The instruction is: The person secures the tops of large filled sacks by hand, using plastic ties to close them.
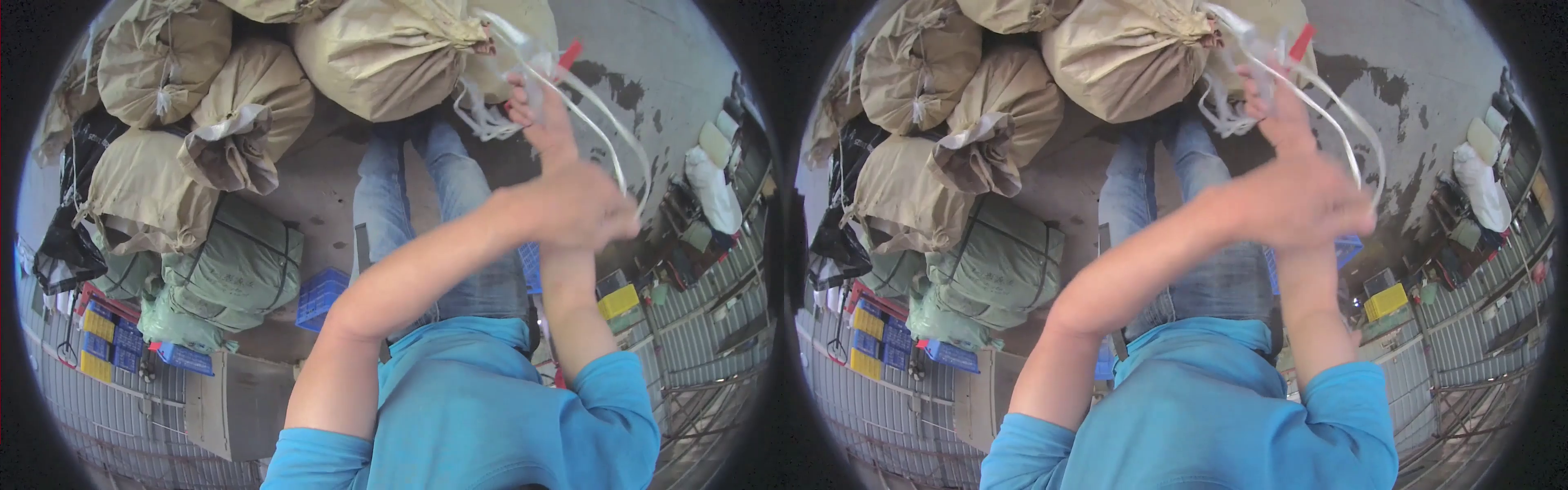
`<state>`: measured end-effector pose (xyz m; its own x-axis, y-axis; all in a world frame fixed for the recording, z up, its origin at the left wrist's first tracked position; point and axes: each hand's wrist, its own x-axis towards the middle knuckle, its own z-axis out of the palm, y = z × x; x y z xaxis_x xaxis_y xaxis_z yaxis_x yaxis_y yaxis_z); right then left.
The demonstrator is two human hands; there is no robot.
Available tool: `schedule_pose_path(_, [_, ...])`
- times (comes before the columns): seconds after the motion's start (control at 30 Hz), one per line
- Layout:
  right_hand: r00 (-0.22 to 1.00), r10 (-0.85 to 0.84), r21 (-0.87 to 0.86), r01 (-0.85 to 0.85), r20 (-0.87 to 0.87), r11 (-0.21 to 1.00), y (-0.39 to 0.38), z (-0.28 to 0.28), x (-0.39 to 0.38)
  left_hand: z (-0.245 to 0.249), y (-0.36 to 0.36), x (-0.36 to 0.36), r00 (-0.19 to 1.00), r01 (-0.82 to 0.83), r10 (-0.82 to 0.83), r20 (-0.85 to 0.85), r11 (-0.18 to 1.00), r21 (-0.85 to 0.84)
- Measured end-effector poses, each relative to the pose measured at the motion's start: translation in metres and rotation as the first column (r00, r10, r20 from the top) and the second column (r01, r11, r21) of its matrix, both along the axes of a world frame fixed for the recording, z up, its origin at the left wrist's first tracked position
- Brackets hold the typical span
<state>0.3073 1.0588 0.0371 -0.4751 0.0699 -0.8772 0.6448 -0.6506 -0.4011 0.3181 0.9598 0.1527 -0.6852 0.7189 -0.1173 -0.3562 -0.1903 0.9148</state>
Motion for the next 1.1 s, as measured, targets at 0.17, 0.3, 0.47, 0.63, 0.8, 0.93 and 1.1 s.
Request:
schedule_pose_path(0.17, [0.972, 0.201, -0.223, -0.170, 0.123, 0.960, -0.013, 0.021, 0.030, 0.025, -0.013, 0.066, 0.988, 0.138, -0.127, -0.090, 0.982, 0.126])
schedule_pose_path(0.3, [0.970, 0.183, -0.194, -0.152, 0.158, 0.969, -0.018, 0.027, 0.062, 0.018, -0.067, 0.096, 0.998, -0.024, 0.020, 0.060, 0.998, 0.062])
schedule_pose_path(0.47, [0.871, 0.243, 0.154, -0.335, 0.427, 0.930, -0.014, 0.030, 0.114, 0.004, -0.146, 0.125, 0.837, -0.527, 0.536, -0.113, 0.732, -0.432])
schedule_pose_path(0.63, [0.803, 0.475, 0.157, -0.554, 0.360, 0.818, -0.043, 0.070, 0.129, 0.006, -0.204, 0.155, 0.773, -0.602, 0.512, -0.374, 0.407, -0.687])
schedule_pose_path(0.8, [0.714, 0.695, 0.055, -0.700, 0.083, 0.712, -0.094, 0.092, 0.132, 0.028, -0.200, 0.166, 0.829, -0.511, 0.509, -0.231, 0.523, -0.683])
schedule_pose_path(0.93, [0.619, 0.784, -0.044, -0.785, -0.042, 0.618, -0.141, 0.112, 0.122, 0.040, -0.178, 0.174, 0.874, -0.458, 0.441, -0.203, 0.611, -0.646])
schedule_pose_path(1.1, [0.717, 0.697, 0.001, -0.697, 0.022, 0.717, -0.155, 0.120, 0.114, 0.008, -0.160, 0.212, 0.892, -0.437, 0.378, -0.248, 0.578, -0.689])
